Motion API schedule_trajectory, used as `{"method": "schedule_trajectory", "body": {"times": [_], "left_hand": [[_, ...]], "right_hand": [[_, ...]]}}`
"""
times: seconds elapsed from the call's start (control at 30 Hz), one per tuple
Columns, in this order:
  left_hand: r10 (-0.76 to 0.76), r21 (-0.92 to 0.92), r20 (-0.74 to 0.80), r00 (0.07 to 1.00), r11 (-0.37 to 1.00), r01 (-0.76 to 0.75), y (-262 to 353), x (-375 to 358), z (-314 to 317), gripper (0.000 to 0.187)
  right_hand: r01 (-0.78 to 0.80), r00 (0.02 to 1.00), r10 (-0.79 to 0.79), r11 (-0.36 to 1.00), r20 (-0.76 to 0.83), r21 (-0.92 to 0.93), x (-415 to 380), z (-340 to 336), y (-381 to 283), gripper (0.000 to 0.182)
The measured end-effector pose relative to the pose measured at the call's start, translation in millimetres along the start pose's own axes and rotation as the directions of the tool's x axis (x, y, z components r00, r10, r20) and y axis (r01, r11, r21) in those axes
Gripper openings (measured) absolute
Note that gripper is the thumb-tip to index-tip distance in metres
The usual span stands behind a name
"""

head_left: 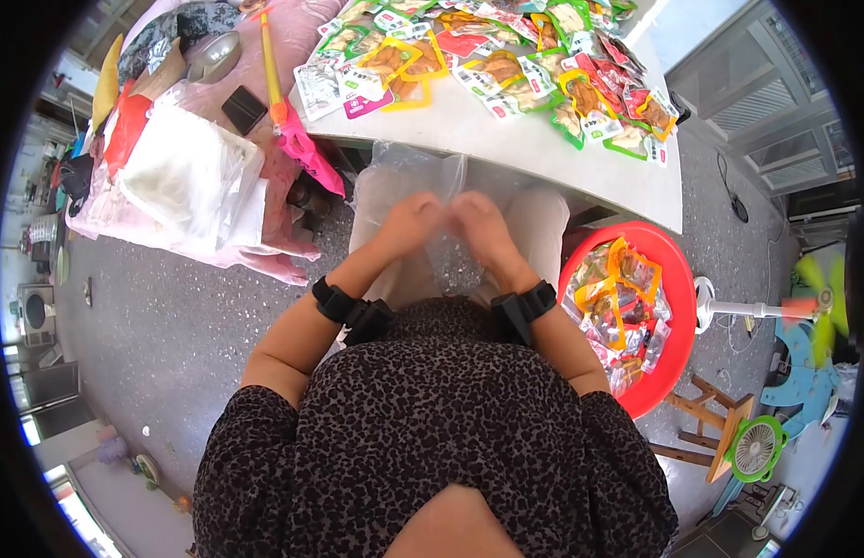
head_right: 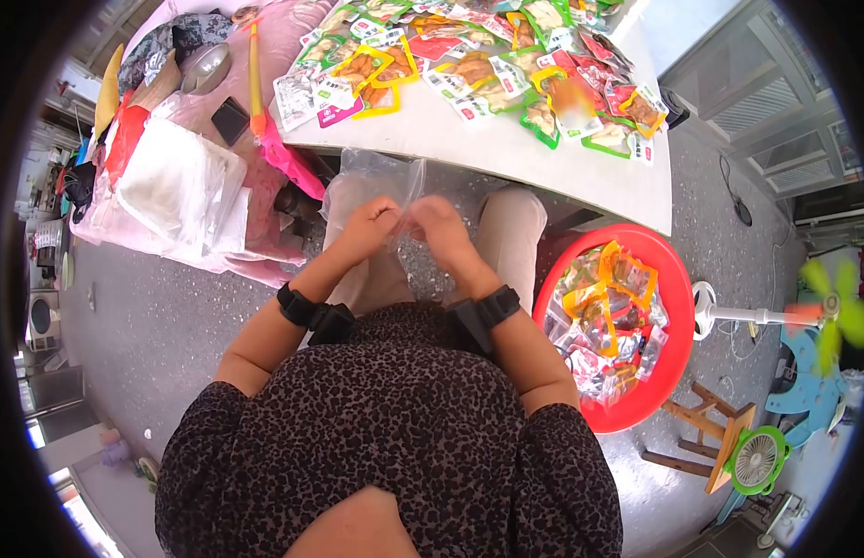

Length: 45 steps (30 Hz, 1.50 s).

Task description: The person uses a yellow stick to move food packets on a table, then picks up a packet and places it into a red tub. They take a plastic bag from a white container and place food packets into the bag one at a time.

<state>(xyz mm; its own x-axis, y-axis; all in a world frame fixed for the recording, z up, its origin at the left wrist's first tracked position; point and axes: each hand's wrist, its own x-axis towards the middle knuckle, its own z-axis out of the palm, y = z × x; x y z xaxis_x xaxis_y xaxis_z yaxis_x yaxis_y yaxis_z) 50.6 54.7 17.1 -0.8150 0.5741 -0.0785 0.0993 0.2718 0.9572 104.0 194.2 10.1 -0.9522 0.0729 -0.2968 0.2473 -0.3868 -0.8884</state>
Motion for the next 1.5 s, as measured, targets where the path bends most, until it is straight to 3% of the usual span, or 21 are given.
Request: {"method": "schedule_trajectory", "body": {"times": [0.1,0.2,0.3,0.4,0.6,0.7,0.73,0.8,0.9,1.0,1.13,1.23,1.33,1.37,1.5], "left_hand": [[-0.152,-0.233,0.004,0.988,0.961,0.149,4.4,-1.9,-2.4,0.01],[-0.038,-0.129,-0.118,0.992,0.991,0.022,-8.5,1.9,-3.7,0.009],[0.045,0.209,-0.101,0.994,0.978,-0.023,23.0,-8.5,-0.1,0.015],[0.239,0.392,-0.052,0.97,0.898,-0.2,25.6,-8.5,0.9,0.015],[0.198,0.344,-0.245,0.949,0.933,-0.106,25.2,-5.7,-23.8,0.016],[0.395,0.458,-0.409,0.823,0.869,-0.189,30.7,-0.9,-47.7,0.015],[0.536,0.556,-0.43,0.727,0.791,-0.254,41.6,-0.1,-53.8,0.014],[0.649,0.703,-0.335,0.683,0.655,-0.277,77.3,-3.0,-63.5,0.017],[0.832,0.857,-0.161,0.531,0.385,-0.343,105.8,5.9,-58.7,0.018],[0.755,0.88,-0.05,0.653,0.343,-0.329,96.0,32.7,-45.2,0.013],[0.529,0.806,-0.072,0.845,0.53,-0.263,51.1,80.3,-25.3,0.01],[0.43,0.757,-0.086,0.899,0.615,-0.221,38.1,98.4,-10.0,0.012],[0.354,0.697,-0.108,0.929,0.694,-0.183,28.4,109.9,-1.7,0.016],[0.314,0.677,-0.123,0.941,0.721,-0.152,28.1,111.1,0.8,0.019],[0.207,0.627,-0.155,0.966,0.776,-0.066,28.1,111.8,7.5,0.023]], "right_hand": [[0.021,0.999,-0.022,1.0,0.025,0.014,0.3,-4.4,2.8,0.013],[0.062,0.998,-0.062,0.997,-0.002,-0.042,-2.1,0.6,-9.0,0.011],[0.165,0.986,-0.159,0.976,0.051,-0.143,2.6,4.1,-1.9,0.006],[0.252,0.966,-0.233,0.944,0.113,-0.213,3.7,5.6,-2.3,0.005],[0.355,0.934,-0.324,0.88,0.148,-0.316,8.8,2.4,-19.4,0.004],[0.406,0.913,-0.385,0.824,0.135,-0.396,11.1,7.1,-39.0,0.005],[0.42,0.904,-0.409,0.797,0.124,-0.434,11.0,10.6,-45.9,0.005],[0.416,0.906,-0.412,0.824,0.097,-0.386,18.2,17.3,-54.3,0.007],[0.47,0.88,-0.47,0.844,0.067,-0.258,35.0,25.6,-59.0,0.009],[0.437,0.894,-0.447,0.861,0.022,-0.259,50.7,19.7,-58.8,0.01],[0.312,0.936,-0.35,0.865,-0.026,-0.392,66.9,-6.7,-52.9,0.011],[0.427,0.78,-0.621,0.614,-0.073,-0.664,70.0,-40.5,-56.5,0.015],[0.332,0.539,-0.842,0.251,-0.036,-0.909,69.0,-84.2,-72.1,0.026],[0.251,0.525,-0.851,0.133,0.019,-0.959,69.5,-99.7,-79.7,0.03],[-0.067,0.669,-0.743,-0.083,0.017,-0.994,74.8,-140.9,-91.2,0.037]]}}
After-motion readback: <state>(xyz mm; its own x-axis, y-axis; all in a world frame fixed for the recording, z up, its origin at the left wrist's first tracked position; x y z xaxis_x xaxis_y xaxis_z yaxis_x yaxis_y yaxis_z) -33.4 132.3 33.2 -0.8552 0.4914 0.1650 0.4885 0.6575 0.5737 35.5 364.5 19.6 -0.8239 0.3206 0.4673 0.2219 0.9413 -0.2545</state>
